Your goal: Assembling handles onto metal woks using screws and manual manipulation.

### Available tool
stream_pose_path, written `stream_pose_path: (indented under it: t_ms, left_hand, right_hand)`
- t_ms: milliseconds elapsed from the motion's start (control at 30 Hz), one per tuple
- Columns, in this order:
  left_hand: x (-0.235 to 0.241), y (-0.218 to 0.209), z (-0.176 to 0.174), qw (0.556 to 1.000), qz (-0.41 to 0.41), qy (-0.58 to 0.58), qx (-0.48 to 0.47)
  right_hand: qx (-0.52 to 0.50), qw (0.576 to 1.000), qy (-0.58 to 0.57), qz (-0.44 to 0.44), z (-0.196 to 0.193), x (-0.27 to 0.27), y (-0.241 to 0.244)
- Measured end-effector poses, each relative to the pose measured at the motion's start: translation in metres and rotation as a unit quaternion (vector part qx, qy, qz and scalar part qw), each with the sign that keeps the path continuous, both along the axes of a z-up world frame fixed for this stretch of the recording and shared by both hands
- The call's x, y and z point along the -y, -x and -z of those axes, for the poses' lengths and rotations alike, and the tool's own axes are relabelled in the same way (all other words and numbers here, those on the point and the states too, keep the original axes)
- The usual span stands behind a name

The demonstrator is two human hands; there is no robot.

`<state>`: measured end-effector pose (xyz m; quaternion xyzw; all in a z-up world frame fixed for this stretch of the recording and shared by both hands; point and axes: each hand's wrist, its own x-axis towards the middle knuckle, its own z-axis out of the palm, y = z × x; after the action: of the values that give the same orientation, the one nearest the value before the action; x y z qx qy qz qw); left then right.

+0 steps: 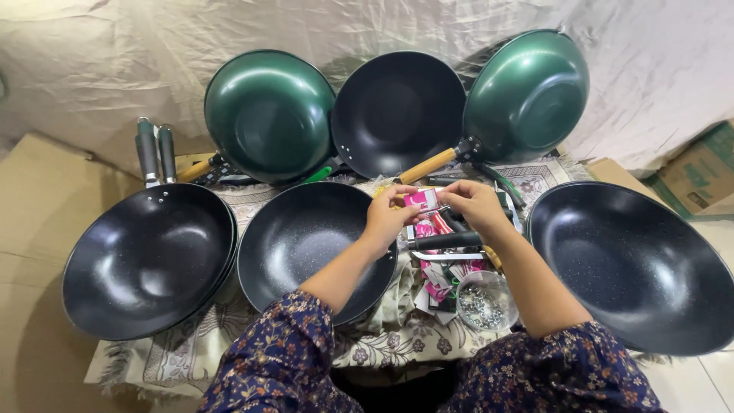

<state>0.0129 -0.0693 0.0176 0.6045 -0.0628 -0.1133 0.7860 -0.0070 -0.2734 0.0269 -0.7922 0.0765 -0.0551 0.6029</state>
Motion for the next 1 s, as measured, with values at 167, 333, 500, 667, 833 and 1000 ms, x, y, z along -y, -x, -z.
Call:
stream_pose_path:
  t_ms: [167,333,500,667,833,1000]
  left_hand:
    - [-0.007,0.021,-0.008,1.000,-0.013,0.008,0.000]
    - [-0.020,0.038,-0.024,1.000,0.004,0.025,0.008]
    - [-0.037,0.047,-0.025,1.000,0.014,0.017,0.019]
    - [-0.044,0.047,-0.015,1.000,0.019,0.000,0.008]
    - [-0.046,0.044,-0.013,0.998,0.025,0.038,-0.031]
    - [-0.046,0.048,-0.017,1.000,0.007,0.013,-0.007]
  right_hand:
    - [-0.004,0.997,-0.077,-0.023,-0.019,-0.015,0.018]
    - [-0.009,0.991,-0.133,-0.027,-0.031,-0.019,0.032]
    - [-0.005,0.992,-0.122,-0.037,-0.035,-0.024,0.041]
    - [-0.001,0.992,-0.119,-0.040,-0.041,-0.034,0.046]
    - [0.013,0.992,-0.119,-0.034,-0.043,-0.043,0.048]
    - [0.022,0.992,-0.118,-0.037,-0.040,-0.046,0.047]
